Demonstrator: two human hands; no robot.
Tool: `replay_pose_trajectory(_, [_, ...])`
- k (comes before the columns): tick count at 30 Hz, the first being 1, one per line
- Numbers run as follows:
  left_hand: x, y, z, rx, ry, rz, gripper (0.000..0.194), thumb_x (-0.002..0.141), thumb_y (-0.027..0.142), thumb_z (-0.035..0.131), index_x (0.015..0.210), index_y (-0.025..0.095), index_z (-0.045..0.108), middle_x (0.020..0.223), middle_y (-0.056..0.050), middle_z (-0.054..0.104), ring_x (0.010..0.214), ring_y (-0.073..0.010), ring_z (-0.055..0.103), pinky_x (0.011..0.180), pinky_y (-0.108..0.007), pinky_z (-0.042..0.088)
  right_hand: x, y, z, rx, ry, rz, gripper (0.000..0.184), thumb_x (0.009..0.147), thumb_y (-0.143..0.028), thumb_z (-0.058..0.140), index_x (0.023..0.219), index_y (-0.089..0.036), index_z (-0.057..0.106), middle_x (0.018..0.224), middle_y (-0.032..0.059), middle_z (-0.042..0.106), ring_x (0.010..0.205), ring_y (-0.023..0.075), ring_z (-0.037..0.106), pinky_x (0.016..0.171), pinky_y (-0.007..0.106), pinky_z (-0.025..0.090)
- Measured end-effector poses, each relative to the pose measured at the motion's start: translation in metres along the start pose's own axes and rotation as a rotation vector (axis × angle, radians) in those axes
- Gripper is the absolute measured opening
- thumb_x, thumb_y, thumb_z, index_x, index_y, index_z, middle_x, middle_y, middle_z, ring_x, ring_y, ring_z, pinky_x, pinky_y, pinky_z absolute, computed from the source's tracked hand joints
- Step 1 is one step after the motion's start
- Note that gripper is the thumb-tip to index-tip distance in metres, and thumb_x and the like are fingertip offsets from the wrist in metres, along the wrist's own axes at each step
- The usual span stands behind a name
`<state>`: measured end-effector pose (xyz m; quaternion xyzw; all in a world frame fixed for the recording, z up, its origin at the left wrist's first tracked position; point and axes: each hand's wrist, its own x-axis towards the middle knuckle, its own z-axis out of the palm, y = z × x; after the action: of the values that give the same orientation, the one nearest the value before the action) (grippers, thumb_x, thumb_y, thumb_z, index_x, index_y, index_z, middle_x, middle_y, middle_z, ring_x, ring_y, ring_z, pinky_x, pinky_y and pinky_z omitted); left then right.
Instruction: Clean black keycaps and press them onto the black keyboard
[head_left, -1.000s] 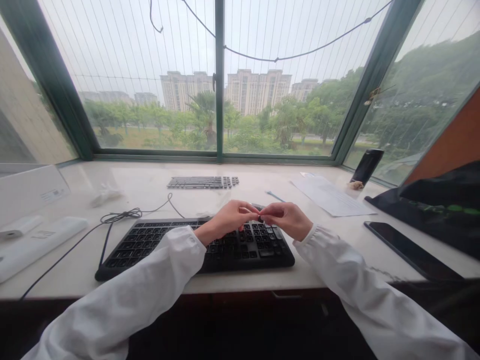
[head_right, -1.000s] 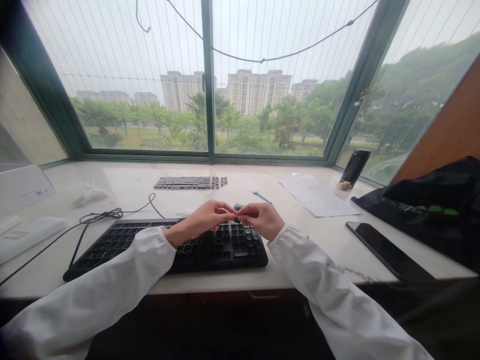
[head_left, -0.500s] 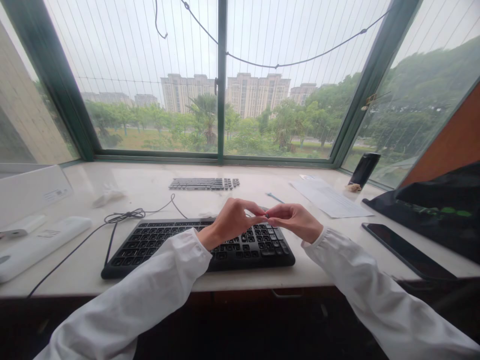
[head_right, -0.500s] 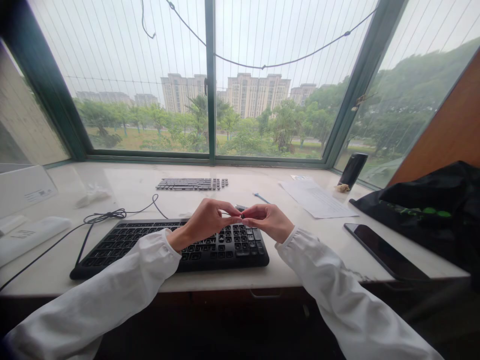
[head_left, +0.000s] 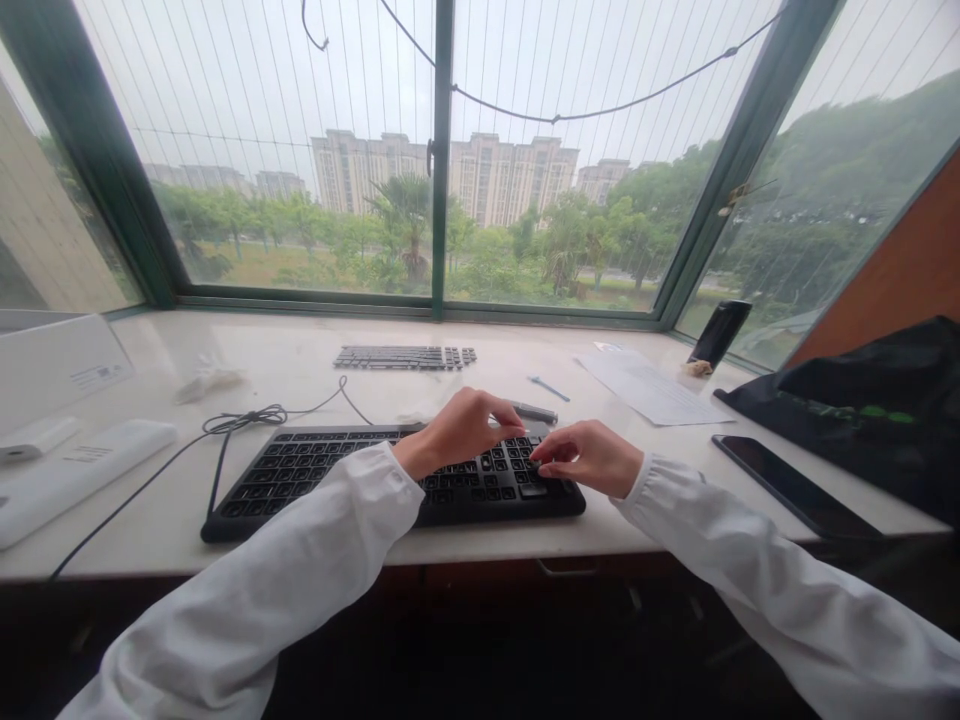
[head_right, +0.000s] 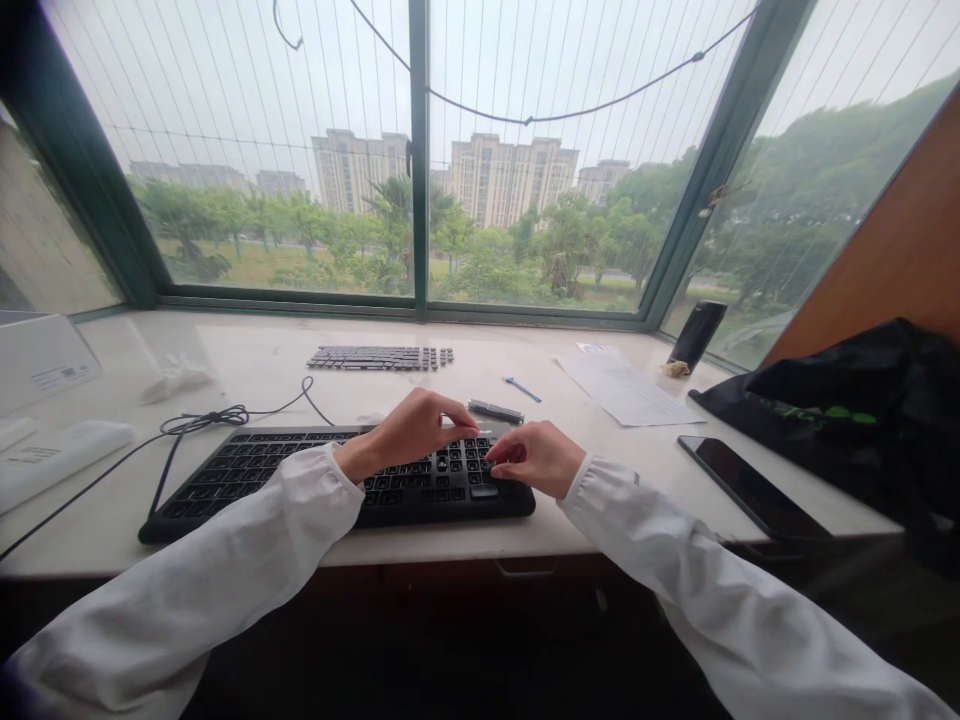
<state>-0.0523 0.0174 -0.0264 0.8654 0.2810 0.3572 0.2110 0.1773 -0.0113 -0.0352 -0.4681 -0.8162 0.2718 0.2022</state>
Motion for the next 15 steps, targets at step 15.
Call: replay_pose_trajectory(15, [0.0,0.001,-0.003,0.048,-0.001,-0.006,0.012,0.082,0.029,0.068,0.082,0.022,0.078,0.073,0.0,0.074,0.064,-0.0123,0.061,0.066,-0.023,0.042,0.024,-0.031,-0.004,-0.382,-0.15,-0.083,0.018,0.057,-0.006,0.073,0.066,-0.022,0.078,0.053,0.0017,0.066,0.053,0.0162,0.061,0.055,0.027,0.042])
